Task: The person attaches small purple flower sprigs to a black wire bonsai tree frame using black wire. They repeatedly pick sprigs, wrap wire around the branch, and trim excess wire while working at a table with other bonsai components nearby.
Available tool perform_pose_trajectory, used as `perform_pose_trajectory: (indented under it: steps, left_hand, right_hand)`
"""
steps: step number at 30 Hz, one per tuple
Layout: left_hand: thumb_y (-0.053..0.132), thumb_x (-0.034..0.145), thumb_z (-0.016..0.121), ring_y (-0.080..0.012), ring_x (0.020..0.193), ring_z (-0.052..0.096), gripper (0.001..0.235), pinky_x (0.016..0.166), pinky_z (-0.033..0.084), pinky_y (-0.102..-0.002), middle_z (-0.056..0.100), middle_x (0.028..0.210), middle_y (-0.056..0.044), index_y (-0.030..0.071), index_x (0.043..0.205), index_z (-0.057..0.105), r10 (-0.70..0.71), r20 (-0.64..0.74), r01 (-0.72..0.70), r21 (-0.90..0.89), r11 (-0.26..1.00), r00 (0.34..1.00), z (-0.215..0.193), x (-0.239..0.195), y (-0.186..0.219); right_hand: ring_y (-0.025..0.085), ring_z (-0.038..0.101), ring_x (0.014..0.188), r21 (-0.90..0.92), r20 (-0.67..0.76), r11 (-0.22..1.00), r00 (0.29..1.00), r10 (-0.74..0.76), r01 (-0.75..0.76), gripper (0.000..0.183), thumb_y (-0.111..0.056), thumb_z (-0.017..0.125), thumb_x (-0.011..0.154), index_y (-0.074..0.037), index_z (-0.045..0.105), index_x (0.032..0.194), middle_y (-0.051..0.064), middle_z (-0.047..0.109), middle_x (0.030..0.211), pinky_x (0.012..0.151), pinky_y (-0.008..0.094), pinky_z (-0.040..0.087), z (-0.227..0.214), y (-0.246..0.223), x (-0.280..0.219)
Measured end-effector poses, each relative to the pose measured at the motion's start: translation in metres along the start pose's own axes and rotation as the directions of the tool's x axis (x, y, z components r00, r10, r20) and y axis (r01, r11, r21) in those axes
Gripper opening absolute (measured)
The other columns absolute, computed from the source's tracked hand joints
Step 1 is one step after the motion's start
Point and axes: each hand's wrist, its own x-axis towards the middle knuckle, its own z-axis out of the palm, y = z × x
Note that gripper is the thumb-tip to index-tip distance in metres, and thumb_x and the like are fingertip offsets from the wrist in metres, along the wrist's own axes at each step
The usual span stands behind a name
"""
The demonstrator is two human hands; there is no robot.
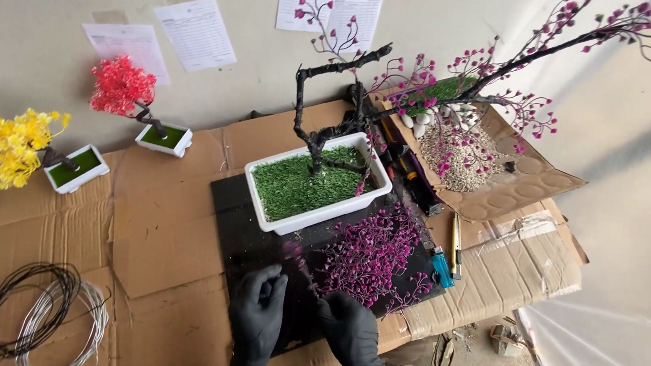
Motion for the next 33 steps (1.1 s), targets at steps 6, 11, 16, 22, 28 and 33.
perform_pose_trajectory:
  steps: [6,11,16,22,28,33]
  left_hand:
    - [0.030,0.083,0.080,-0.0072,0.074,0.068,0.017,0.070,0.056,-0.025,0.078,0.080,0.006,0.023,0.098,0.083,-0.393,0.334,0.461,-0.157,0.873,0.857,0.000,-0.020,0.015]
    - [0.020,0.091,0.072,-0.0171,0.103,0.075,0.022,0.088,0.064,-0.031,0.079,0.105,-0.007,0.007,0.108,0.077,-0.321,0.565,0.599,-0.417,0.684,0.760,0.024,-0.020,0.037]
    - [0.013,0.091,0.072,-0.0245,0.101,0.077,0.020,0.088,0.067,-0.039,0.082,0.104,-0.015,0.000,0.105,0.079,-0.343,0.676,0.752,-0.520,0.406,0.653,0.031,-0.007,0.065]
    - [0.013,0.092,0.074,-0.0168,0.068,0.060,0.013,0.072,0.054,-0.035,0.065,0.069,-0.003,0.004,0.083,0.078,-0.400,0.611,0.730,-0.576,0.368,0.683,0.035,-0.006,0.058]
    - [0.016,0.088,0.078,-0.0188,0.079,0.067,0.016,0.083,0.058,-0.037,0.076,0.085,-0.006,0.004,0.098,0.081,-0.399,0.581,0.698,-0.656,0.287,0.710,0.035,-0.008,0.047]
    - [0.012,0.088,0.077,-0.0283,0.088,0.075,0.013,0.081,0.068,-0.046,0.077,0.095,-0.012,0.005,0.099,0.077,-0.411,0.663,0.756,-0.645,0.110,0.626,0.031,-0.016,0.054]
  right_hand:
    - [0.010,0.057,0.066,0.736,-0.009,0.673,0.995,-0.103,0.076,0.022,-0.024,0.072,0.095,-0.007,0.072,0.081,0.000,0.064,0.069,0.060,0.027,0.046,-0.025,0.002,-0.006]
    - [0.011,0.047,0.063,0.777,0.027,0.619,0.977,-0.213,0.113,0.037,-0.033,0.061,0.101,-0.010,0.061,0.073,-0.001,0.052,0.065,0.058,0.029,0.039,-0.053,-0.026,-0.022]
    - [0.010,0.050,0.062,0.708,-0.038,0.689,0.983,-0.181,0.154,0.029,-0.031,0.064,0.099,-0.007,0.074,0.085,-0.002,0.058,0.068,0.054,0.030,0.042,-0.058,-0.023,-0.024]
    - [0.014,0.053,0.064,0.697,-0.106,0.686,0.977,-0.187,0.207,0.032,-0.034,0.059,0.101,-0.008,0.070,0.086,0.001,0.059,0.069,0.057,0.031,0.045,-0.063,-0.018,-0.029]
    - [0.012,0.058,0.076,0.533,-0.398,0.714,0.879,-0.262,0.454,0.009,-0.011,0.074,0.092,-0.008,0.073,0.100,0.000,0.070,0.091,0.072,0.027,0.053,-0.046,-0.011,-0.026]
    - [0.014,0.062,0.081,0.437,-0.478,0.688,0.798,-0.368,0.579,0.009,-0.008,0.077,0.089,-0.009,0.073,0.096,0.005,0.071,0.097,0.069,0.027,0.052,-0.042,-0.016,-0.025]
